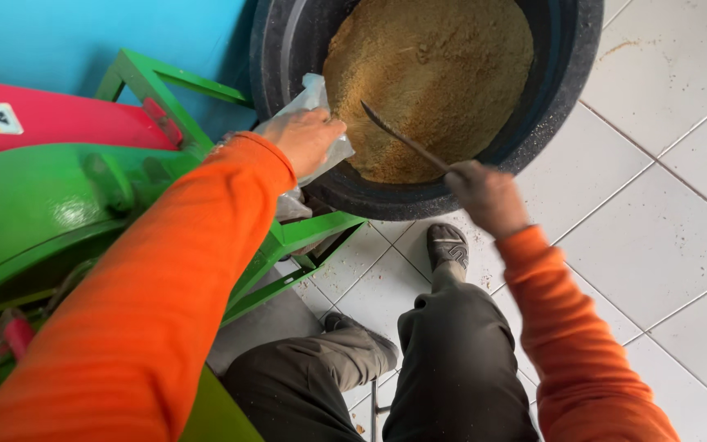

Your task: The person sits on the floor in front of a green grinding machine and uses a scoop to push peanuts and crumbly material from a green tray into the machine's intake. They scoop ground powder from a large basin with a bowl and pour it into a plastic bag, then resume feeding material into the machine.

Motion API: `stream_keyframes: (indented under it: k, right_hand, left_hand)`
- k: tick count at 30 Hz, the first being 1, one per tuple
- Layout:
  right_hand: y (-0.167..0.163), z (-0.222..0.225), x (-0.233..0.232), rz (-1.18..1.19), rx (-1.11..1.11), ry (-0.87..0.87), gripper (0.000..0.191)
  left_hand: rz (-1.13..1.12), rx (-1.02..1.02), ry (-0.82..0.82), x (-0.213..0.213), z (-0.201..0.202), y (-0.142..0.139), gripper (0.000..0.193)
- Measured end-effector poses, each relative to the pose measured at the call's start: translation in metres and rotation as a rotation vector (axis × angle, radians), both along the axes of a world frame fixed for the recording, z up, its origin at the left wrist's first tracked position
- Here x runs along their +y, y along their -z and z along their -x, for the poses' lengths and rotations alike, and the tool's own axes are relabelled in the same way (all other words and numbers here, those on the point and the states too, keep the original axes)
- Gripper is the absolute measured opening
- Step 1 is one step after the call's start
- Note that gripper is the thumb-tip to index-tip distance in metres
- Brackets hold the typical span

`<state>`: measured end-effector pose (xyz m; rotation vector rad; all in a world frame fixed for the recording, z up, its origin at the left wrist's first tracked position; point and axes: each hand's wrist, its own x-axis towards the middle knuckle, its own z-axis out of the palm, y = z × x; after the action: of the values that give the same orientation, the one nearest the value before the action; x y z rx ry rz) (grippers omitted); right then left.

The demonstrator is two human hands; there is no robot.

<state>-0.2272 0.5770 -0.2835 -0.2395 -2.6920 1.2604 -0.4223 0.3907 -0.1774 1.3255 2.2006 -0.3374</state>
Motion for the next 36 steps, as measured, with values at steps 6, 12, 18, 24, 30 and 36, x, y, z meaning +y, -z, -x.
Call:
stream_keyframes:
  k: [6, 12, 18, 24, 30, 36]
  right_hand:
    - [-0.01, 0.023, 0.047, 0.191, -0.069, -0.187, 0.022]
    - [-0.02, 0.073, 0.041, 0.515, -0.493, -0.191, 0.02]
    - [-0.001, 0.105, 0.02, 1.102, -0.434, -0.23, 0.026]
    - [0.016, 0.161, -0.054, 1.283, -0.536, -0.251, 0.034]
    - [0.011, 0.196, -0.132, 1.614, -0.333, -0.496, 0.034]
    - [-0.002, 0.207, -0.143, 1.346, -0.381, -0.476, 0.035]
  left_hand:
    - [-0.263, 0.014, -0.117, -0.012, -0.062, -0.094, 0.054]
    - [-0.489, -0.049, -0.279, -0.068, -0.159, -0.183, 0.046]
    - [-0.619, -0.066, -0.341, -0.104, -0.178, -0.17, 0.033]
    - [-0.825, 0.147, -0.247, -0.112, -0.171, -0.168, 0.024]
    - [-0.657, 0.14, -0.215, -0.083, -0.131, -0.143, 0.011]
    - [-0.636, 0.093, -0.357, -0.08, -0.12, -0.145, 0.012]
